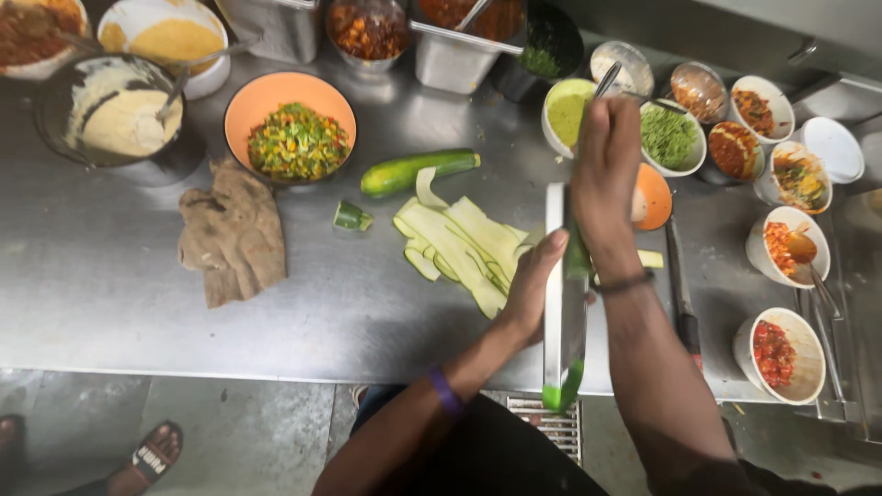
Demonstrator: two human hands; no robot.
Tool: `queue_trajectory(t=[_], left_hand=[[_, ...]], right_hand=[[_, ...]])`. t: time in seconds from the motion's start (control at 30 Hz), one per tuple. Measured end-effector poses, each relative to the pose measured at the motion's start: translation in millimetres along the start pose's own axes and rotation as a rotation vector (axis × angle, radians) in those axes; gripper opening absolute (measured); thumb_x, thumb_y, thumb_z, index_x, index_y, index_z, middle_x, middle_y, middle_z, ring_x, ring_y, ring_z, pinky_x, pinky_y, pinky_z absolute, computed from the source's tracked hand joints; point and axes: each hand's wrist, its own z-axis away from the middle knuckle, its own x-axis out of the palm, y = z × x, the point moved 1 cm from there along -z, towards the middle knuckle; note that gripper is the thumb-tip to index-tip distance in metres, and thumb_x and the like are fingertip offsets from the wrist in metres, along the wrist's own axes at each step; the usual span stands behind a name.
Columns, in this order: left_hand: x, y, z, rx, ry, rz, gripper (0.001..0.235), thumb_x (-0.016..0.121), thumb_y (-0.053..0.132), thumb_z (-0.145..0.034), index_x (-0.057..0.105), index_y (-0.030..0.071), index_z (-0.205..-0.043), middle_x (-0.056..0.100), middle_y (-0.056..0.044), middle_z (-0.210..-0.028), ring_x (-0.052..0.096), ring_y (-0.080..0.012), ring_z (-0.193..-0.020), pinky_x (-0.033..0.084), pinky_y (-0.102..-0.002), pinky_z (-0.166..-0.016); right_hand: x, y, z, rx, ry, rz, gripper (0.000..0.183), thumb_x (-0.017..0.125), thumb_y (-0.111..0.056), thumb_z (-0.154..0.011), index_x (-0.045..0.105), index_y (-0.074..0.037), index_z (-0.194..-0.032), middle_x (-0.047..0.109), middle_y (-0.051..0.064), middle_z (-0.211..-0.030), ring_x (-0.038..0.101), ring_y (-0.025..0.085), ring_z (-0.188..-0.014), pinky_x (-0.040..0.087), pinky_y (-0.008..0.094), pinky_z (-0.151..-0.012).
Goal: The person uses a mandoline slicer to cut a zucchini into thin, uniform strips on a stainless steel countertop. They then arrange the sliced zucchini strips in neat rows on the counter surface.
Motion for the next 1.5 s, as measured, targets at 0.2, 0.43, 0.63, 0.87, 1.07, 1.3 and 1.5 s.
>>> queue_trajectory(t=[0.2,0.43,0.63,0.87,1.07,1.3,1.5], left_hand=[[-15.2,43.0,-7.7,0.031,0.059,0.014,0.062,0.054,0.062,-0.101,0.060,0.004,-0.121,0.067,-0.012,-0.095,0.069,-0.0237,-0.071,0.062,-0.041,-0.064],[-14.5,38.5,-31.5,-0.057,0.032,0.153,0.078,0.048,0.072,-0.098,0.061,0.001,-0.129,0.070,-0.013,-0.110,0.068,-0.0238,-0.086,0.061,-0.040,-0.073],[13.4,-37.4,-28.3,-0.055,-0.067,0.234,0.051,0.060,0.053,-0.110,0.060,0.005,-0.127,0.064,-0.005,-0.108,0.063,-0.0139,-0.096,0.053,-0.030,-0.086],[26.7,-52.0,-27.9,-0.165,-0.073,0.179,0.060,0.058,0.059,-0.107,0.062,0.001,-0.124,0.066,-0.007,-0.104,0.065,-0.0143,-0.088,0.055,-0.029,-0.079],[22.5,-45.7,-12.5,-0.213,-0.085,0.154,0.068,0.054,0.064,-0.104,0.061,0.000,-0.125,0.066,-0.009,-0.102,0.067,-0.0166,-0.088,0.057,-0.030,-0.081],[13.2,-27.0,4.1,-0.142,-0.080,0.110,0.067,0.046,0.064,-0.109,0.060,0.001,-0.126,0.067,-0.009,-0.105,0.066,-0.0181,-0.090,0.056,-0.034,-0.080],[27.5,-15.3,6.8,-0.093,0.017,0.135,0.069,0.048,0.063,-0.099,0.058,0.000,-0.126,0.067,-0.011,-0.105,0.069,-0.0187,-0.095,0.059,-0.033,-0.084]], right_hand=[[6.3,17.2,-74.6,-0.155,0.011,0.035,0.025,0.047,-0.025,-0.120,0.050,-0.002,-0.109,0.050,0.004,-0.098,0.048,0.015,-0.091,0.046,0.034,-0.083],[-63.3,-43.9,60.1,0.196,-0.267,0.145,0.024,0.048,-0.026,-0.114,0.055,-0.004,-0.109,0.055,0.008,-0.098,0.053,0.019,-0.091,0.046,0.035,-0.082],[-89.1,-63.8,131.3,0.010,-0.259,0.317,0.038,0.048,-0.021,-0.113,0.052,0.003,-0.142,0.053,0.022,-0.151,0.048,0.035,-0.143,0.036,0.041,-0.121],[-117.9,-73.7,165.4,0.127,-0.301,0.248,0.059,0.048,-0.027,-0.108,0.032,0.008,-0.154,0.028,0.029,-0.166,0.028,0.038,-0.156,0.025,0.044,-0.124],[-118.6,-74.3,183.3,0.181,-0.330,0.281,0.059,0.043,-0.026,-0.109,0.032,0.005,-0.157,0.023,0.026,-0.170,0.022,0.038,-0.160,0.023,0.044,-0.126],[-112.2,-70.2,173.5,0.151,-0.372,0.161,0.061,0.044,-0.023,-0.109,0.025,0.005,-0.160,0.016,0.028,-0.171,0.015,0.040,-0.159,0.019,0.046,-0.127],[-111.5,-87.8,193.4,0.117,-0.417,0.281,0.057,0.039,-0.015,-0.109,0.024,0.004,-0.160,0.022,0.027,-0.168,0.023,0.043,-0.157,0.025,0.048,-0.126]])
